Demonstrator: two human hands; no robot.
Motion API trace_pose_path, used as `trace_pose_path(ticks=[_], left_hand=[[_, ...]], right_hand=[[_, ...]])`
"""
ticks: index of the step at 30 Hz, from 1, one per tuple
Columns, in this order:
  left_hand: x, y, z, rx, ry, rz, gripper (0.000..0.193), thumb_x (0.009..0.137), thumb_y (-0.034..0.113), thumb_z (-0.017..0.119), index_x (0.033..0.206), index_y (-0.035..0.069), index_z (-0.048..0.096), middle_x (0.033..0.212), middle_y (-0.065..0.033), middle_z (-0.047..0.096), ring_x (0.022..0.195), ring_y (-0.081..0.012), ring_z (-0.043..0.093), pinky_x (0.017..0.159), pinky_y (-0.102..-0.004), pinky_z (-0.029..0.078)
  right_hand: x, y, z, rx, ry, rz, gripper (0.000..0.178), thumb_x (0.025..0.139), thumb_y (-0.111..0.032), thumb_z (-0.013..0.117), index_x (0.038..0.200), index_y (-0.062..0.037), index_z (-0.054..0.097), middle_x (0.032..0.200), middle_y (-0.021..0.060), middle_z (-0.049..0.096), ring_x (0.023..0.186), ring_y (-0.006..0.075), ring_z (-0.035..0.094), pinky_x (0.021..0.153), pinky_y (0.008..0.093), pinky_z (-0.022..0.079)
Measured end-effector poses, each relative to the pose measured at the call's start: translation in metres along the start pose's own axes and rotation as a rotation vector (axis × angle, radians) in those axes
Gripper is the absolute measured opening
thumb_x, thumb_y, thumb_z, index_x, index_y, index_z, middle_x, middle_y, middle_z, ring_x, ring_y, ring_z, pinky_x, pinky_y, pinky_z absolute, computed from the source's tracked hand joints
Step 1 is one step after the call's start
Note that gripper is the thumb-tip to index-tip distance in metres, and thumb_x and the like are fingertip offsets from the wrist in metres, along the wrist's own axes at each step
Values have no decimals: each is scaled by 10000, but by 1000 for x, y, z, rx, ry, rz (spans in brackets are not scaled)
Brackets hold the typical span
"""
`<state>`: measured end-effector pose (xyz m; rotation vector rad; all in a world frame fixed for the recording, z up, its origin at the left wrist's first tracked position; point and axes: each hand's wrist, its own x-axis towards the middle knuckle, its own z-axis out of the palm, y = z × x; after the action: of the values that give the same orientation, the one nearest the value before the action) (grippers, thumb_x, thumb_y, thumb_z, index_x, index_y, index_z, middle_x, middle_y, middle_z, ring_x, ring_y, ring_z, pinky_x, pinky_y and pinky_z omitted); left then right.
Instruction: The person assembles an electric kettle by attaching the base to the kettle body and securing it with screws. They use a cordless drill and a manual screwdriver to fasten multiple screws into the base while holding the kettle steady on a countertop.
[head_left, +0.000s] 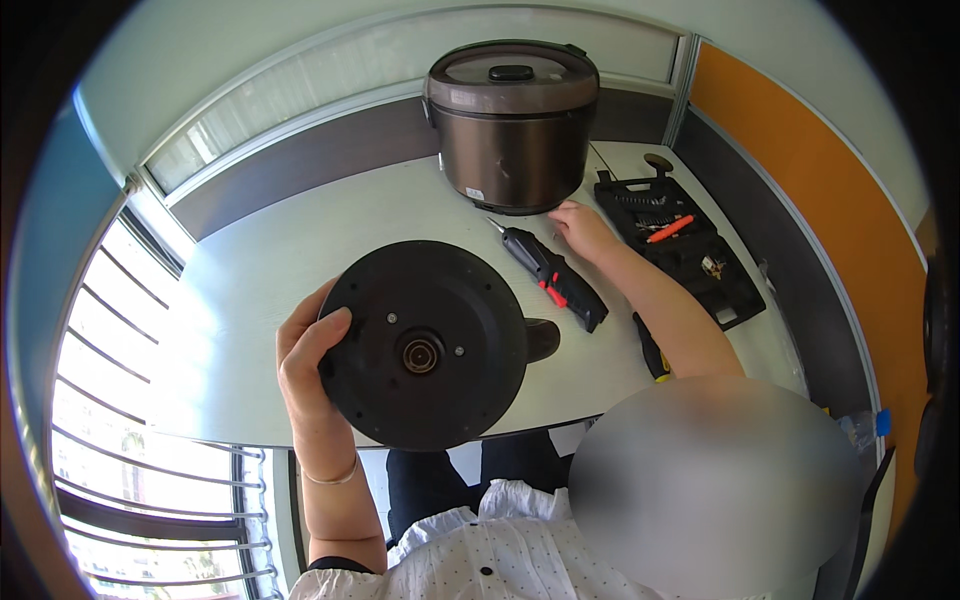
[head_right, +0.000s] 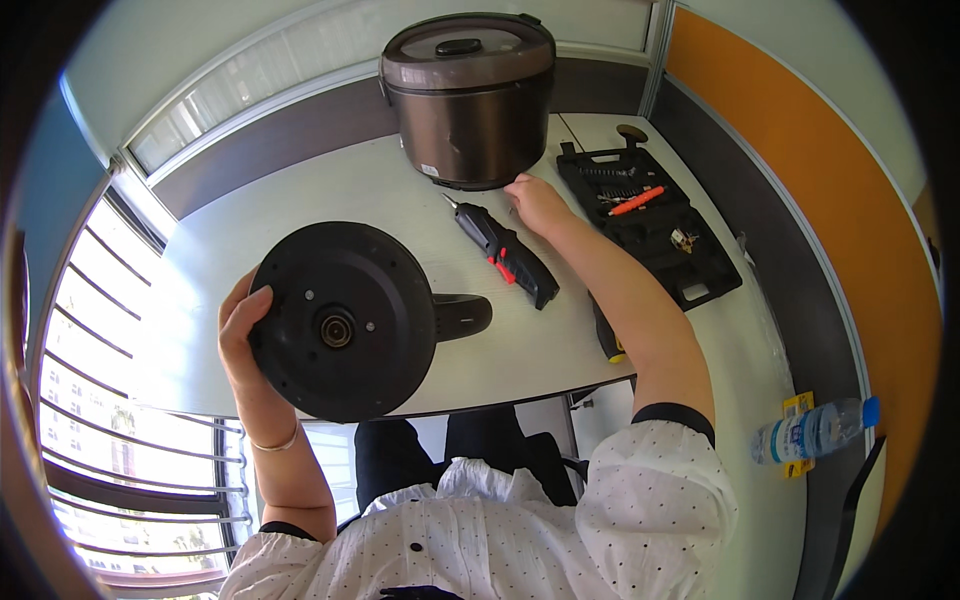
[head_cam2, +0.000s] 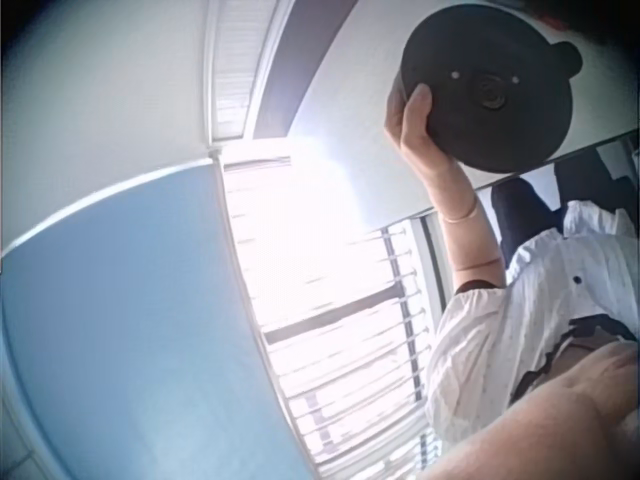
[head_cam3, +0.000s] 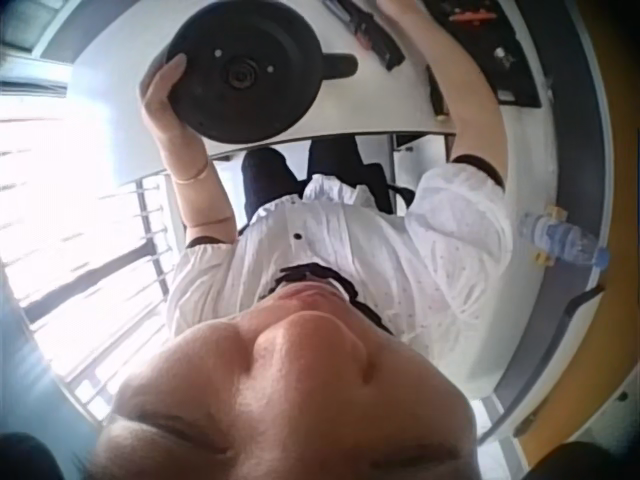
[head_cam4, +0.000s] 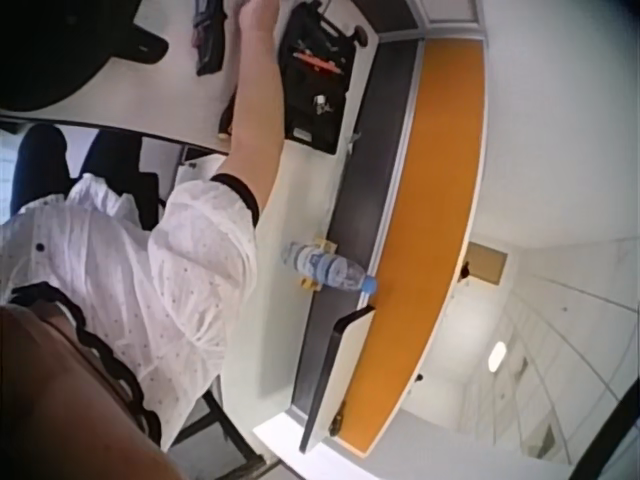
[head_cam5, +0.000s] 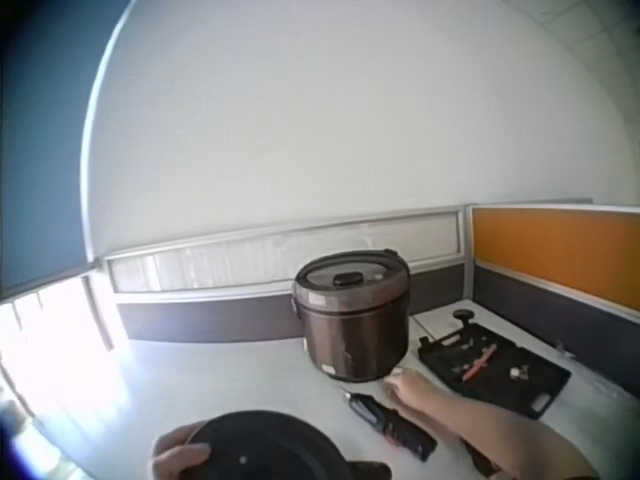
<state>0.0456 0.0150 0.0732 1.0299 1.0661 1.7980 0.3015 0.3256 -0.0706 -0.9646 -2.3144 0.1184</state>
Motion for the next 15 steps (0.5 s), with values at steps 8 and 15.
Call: trace_pose_path(ticks=[8,15], left_hand=[[-4,-1,4,-16,28,38,499,676,174,556,1061,-138,609,905,-202,674,825,-246,664,773,-270,524],[-5,1,3,15,12,37,495,693,184,560,1070,-132,610,906,-195,672,838,-239,655,782,-265,510]], right_hand=[[0,-11,-9,-226,-246,-85,180,787,-37,549,925,-10,662,985,136,622,958,303,595,827,353,496],[-6,-12,-12,-448,-241,-221,64,753,-54,551,755,-19,605,862,148,584,892,331,586,801,391,493]])
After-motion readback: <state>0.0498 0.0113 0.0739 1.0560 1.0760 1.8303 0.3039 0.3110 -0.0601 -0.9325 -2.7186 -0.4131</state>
